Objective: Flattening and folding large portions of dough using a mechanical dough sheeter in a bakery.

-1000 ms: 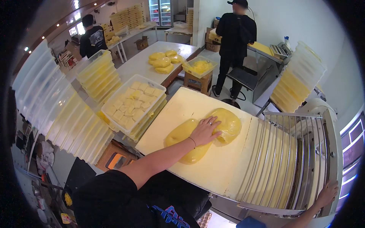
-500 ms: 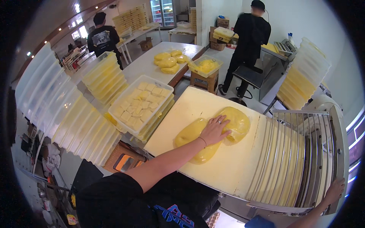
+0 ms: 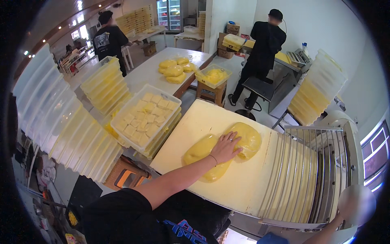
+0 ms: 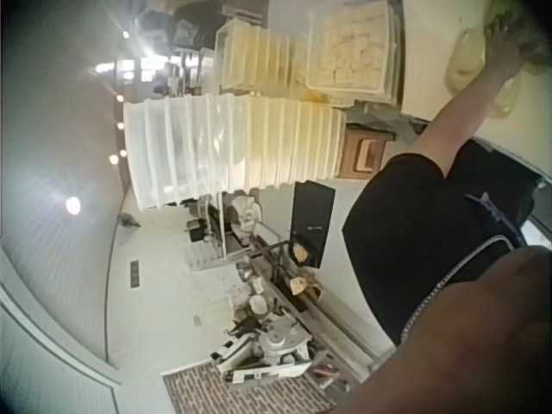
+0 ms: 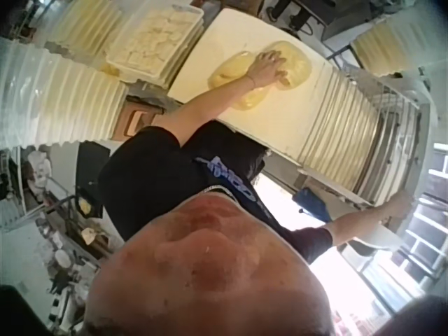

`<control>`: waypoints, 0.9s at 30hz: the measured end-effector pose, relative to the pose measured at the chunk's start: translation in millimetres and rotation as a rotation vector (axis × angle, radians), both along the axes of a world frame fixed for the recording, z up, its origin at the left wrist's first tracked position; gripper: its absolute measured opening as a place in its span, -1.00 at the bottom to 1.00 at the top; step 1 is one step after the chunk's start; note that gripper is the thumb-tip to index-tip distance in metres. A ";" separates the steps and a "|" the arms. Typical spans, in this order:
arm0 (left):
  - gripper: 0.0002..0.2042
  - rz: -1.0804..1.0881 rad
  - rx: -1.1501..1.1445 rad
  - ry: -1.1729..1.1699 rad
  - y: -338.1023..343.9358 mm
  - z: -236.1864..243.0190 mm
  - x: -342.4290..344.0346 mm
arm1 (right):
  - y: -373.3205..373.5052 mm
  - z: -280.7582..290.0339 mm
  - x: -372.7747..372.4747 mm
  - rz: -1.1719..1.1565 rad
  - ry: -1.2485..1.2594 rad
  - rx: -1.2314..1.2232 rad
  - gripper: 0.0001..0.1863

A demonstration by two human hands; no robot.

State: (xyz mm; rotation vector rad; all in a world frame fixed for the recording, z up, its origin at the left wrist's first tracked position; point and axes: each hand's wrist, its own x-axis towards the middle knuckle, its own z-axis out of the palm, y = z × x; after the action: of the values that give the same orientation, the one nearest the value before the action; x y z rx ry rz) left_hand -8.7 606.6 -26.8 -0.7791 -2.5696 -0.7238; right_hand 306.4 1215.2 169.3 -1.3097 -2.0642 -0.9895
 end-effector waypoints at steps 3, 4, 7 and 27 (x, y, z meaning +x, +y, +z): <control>-0.49 0.008 -0.037 0.015 3.0 -9.8 -2.6 | 12.6 -1.4 12.3 0.044 0.034 0.013 -0.55; -0.49 0.002 -0.052 0.018 5.6 -13.1 -4.2 | 17.8 -3.6 18.5 0.050 0.042 0.014 -0.55; -0.49 -0.052 0.006 0.010 15.3 -1.7 -4.5 | 22.2 10.6 35.5 0.158 0.369 -0.223 -0.47; -0.45 -0.002 -0.070 -0.015 0.3 1.2 -2.5 | -433.3 -201.9 -286.2 0.720 0.516 -1.338 -0.57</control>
State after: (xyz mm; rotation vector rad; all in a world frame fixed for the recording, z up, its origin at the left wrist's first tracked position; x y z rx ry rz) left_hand -11.2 607.0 -25.6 -0.8008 -2.6201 -0.6463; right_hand 20.1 781.9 -32.7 -0.9143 -2.3826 1.1136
